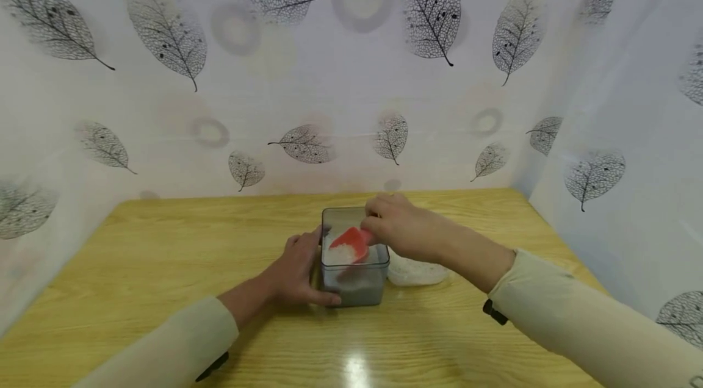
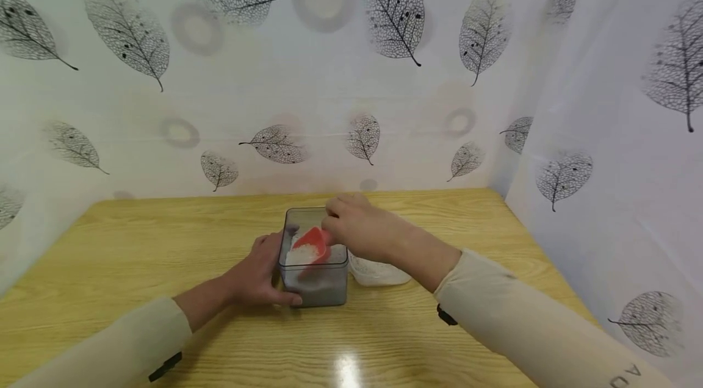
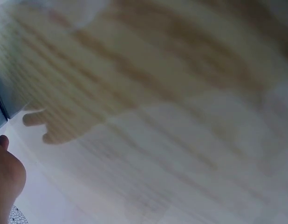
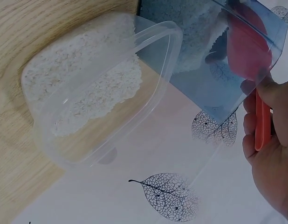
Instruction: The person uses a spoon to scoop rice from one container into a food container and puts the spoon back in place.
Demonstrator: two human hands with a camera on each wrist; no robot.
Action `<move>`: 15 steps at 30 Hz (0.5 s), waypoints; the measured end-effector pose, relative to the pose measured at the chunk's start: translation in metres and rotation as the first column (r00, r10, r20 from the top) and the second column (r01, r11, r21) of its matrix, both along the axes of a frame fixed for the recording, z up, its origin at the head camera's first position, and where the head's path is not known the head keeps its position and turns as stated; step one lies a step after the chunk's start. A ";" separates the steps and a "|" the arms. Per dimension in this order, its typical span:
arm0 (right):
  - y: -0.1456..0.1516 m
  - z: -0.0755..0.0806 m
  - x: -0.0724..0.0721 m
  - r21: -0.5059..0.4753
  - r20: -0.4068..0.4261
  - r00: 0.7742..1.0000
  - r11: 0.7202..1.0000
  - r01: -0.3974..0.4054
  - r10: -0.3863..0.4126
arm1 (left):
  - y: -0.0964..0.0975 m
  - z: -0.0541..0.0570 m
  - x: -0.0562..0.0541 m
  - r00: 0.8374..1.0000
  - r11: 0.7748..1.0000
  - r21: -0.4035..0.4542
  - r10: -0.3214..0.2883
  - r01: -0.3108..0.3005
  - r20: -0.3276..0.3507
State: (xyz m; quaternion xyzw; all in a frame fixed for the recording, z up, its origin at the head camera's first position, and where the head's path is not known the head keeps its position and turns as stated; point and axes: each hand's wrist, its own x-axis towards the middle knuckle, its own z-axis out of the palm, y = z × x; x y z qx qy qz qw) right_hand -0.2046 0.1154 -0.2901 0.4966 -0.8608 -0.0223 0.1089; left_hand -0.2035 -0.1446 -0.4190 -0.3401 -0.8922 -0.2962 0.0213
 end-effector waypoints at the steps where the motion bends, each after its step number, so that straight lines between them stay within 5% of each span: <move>1: 0.001 0.000 0.000 -0.012 0.007 1.000 1.000 -0.001 0.001 | 0.000 0.000 0.000 1.000 1.000 -0.002 0.001 -0.001 0.002; 15: 0.024 -0.012 -0.004 -0.245 0.096 0.995 0.970 -0.001 0.025 | 0.000 -0.002 0.000 1.000 1.000 0.008 -0.013 0.013 -0.023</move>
